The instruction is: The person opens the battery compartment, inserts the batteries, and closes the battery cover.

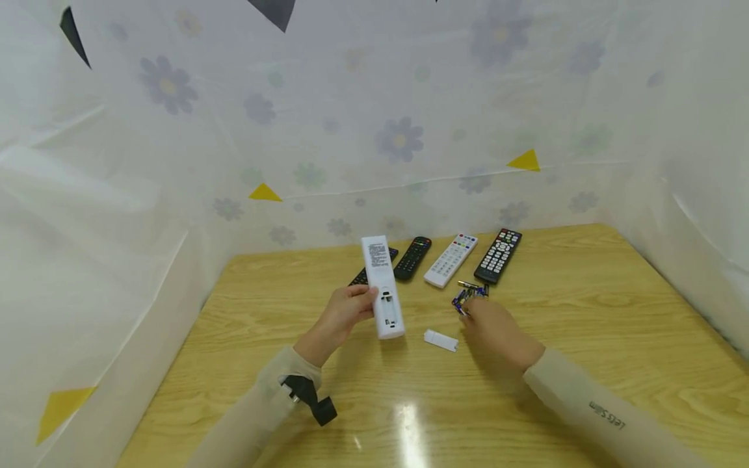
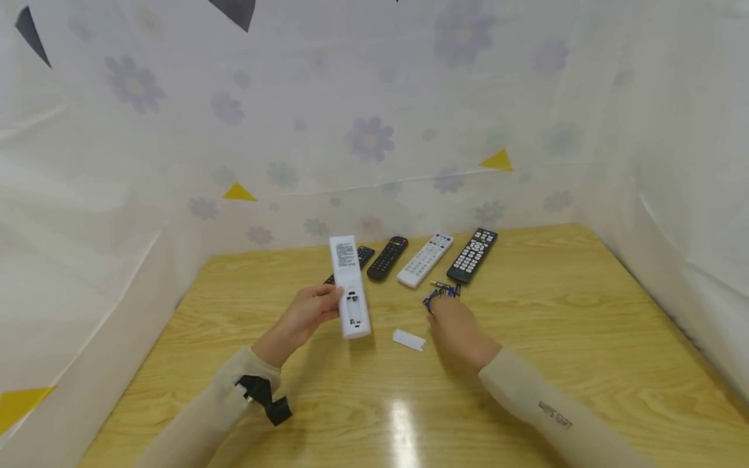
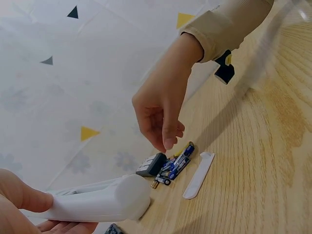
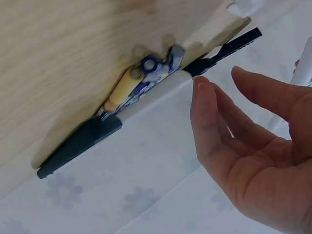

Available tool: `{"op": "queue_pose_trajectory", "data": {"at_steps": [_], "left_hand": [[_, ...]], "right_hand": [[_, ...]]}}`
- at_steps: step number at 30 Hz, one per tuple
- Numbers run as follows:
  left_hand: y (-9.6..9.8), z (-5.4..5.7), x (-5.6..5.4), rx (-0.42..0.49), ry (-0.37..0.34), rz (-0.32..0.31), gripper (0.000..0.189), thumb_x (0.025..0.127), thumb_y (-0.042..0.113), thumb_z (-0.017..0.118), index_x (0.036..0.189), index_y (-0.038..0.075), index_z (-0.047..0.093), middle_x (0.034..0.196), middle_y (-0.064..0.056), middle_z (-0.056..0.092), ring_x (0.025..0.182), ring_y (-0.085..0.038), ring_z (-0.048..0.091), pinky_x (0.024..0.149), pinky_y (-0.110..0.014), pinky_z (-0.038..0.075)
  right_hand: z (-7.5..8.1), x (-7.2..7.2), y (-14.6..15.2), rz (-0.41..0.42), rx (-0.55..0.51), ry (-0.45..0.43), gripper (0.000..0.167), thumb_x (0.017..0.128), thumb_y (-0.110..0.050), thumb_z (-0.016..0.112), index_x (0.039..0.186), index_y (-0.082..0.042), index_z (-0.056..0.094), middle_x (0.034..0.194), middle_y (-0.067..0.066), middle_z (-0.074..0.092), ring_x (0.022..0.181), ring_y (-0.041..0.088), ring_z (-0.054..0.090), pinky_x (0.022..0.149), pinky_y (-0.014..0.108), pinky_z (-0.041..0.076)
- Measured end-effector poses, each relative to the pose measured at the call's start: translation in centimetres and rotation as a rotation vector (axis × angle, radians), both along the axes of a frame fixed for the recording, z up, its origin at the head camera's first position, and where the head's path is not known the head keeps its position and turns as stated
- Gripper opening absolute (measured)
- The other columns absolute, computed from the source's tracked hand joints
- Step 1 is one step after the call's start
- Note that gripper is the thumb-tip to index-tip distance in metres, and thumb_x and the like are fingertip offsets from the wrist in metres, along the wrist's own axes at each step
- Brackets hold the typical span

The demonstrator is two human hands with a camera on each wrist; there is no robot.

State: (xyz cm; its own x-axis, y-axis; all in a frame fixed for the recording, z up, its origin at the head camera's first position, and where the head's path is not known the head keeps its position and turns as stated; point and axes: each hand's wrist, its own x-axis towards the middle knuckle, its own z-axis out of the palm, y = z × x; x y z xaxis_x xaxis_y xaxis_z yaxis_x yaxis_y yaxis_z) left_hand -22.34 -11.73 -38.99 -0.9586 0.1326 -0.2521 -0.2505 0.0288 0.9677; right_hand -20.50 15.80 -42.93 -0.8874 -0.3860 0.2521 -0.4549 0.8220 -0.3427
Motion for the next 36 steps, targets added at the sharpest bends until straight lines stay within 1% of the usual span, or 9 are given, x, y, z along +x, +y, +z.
{"op": "queue_pose_trajectory", "data": {"at_steps": [6,13,16,21,24,28,32,34,36], "left_hand": [[0.0,0.1,0.0,-0.003,-0.002,-0.006,0.037,0.100,0.013,0.054,0.130,-0.008,0.052,0.124,-0.025,0.058,0.108,-0.031,0.062,0.090,-0.039,0.053],[0.1,0.3,-0.1,0.015,0.001,-0.001,0.036,0.099,0.012,0.055,0.129,-0.009,0.053,0.123,-0.025,0.059,0.103,-0.028,0.063,0.089,-0.039,0.054],[0.2,0.4,-0.1,0.013,0.007,-0.003,0.035,0.099,0.012,0.055,0.128,-0.008,0.054,0.122,-0.025,0.059,0.102,-0.027,0.064,0.088,-0.039,0.054],[0.2,0.4,0.0,0.014,0.006,0.006,0.035,0.099,0.011,0.055,0.128,-0.009,0.053,0.121,-0.025,0.060,0.099,-0.026,0.064,0.087,-0.038,0.055],[0.1,0.2,0.0,0.028,0.005,0.015,0.036,0.099,0.010,0.055,0.129,-0.010,0.053,0.121,-0.026,0.060,0.101,-0.029,0.064,0.087,-0.039,0.055],[0.0,0.1,-0.2,0.044,0.002,0.019,0.035,0.099,0.011,0.055,0.127,-0.010,0.054,0.121,-0.026,0.060,0.102,-0.029,0.064,0.087,-0.039,0.055],[0.0,0.1,-0.3,0.058,0.008,0.001,0.034,0.099,0.011,0.055,0.127,-0.009,0.054,0.123,-0.025,0.059,0.103,-0.029,0.064,0.089,-0.039,0.054],[0.1,0.1,-0.3,0.064,0.014,-0.012,0.035,0.099,0.012,0.055,0.127,-0.009,0.054,0.123,-0.026,0.059,0.105,-0.030,0.064,0.089,-0.040,0.054],[0.2,0.1,-0.3,0.071,0.013,-0.020,0.035,0.099,0.012,0.055,0.127,-0.009,0.054,0.123,-0.026,0.059,0.105,-0.030,0.063,0.089,-0.040,0.054]], "right_hand": [[0.5,-2.0,1.9,-0.142,0.032,-0.055,0.014,0.084,0.004,0.063,0.073,0.003,0.056,0.063,0.008,0.053,0.058,0.022,0.050,0.049,0.038,0.042],[0.0,-3.6,2.5,-0.173,0.078,-0.164,0.012,0.083,0.002,0.066,0.077,0.009,0.057,0.065,0.011,0.056,0.057,0.022,0.051,0.047,0.034,0.043],[-0.3,-4.0,2.6,-0.176,0.088,-0.181,0.011,0.083,0.003,0.064,0.076,0.009,0.058,0.065,0.011,0.055,0.058,0.022,0.050,0.048,0.034,0.043],[-0.5,-3.8,2.7,-0.163,0.103,-0.166,0.011,0.083,0.004,0.061,0.072,0.006,0.056,0.064,0.010,0.053,0.058,0.023,0.048,0.049,0.037,0.043],[-0.3,-3.4,2.9,-0.163,0.084,-0.200,0.006,0.080,0.006,0.059,0.078,0.009,0.055,0.068,0.013,0.054,0.060,0.024,0.049,0.050,0.038,0.044],[0.1,-2.8,3.0,-0.176,0.074,-0.246,0.012,0.075,0.006,0.063,0.082,0.011,0.054,0.070,0.015,0.055,0.061,0.025,0.049,0.051,0.038,0.045],[0.9,-2.1,3.0,-0.172,0.080,-0.224,0.007,0.076,0.005,0.064,0.076,0.006,0.056,0.067,0.013,0.057,0.059,0.024,0.050,0.050,0.037,0.045],[1.5,-1.8,2.8,-0.159,0.065,-0.199,0.005,0.078,0.006,0.063,0.080,0.009,0.059,0.070,0.014,0.060,0.060,0.023,0.052,0.051,0.037,0.046],[2.0,-1.5,2.7,-0.143,0.038,-0.180,0.010,0.080,0.005,0.063,0.088,0.011,0.061,0.073,0.015,0.061,0.060,0.021,0.052,0.051,0.036,0.046]]}}
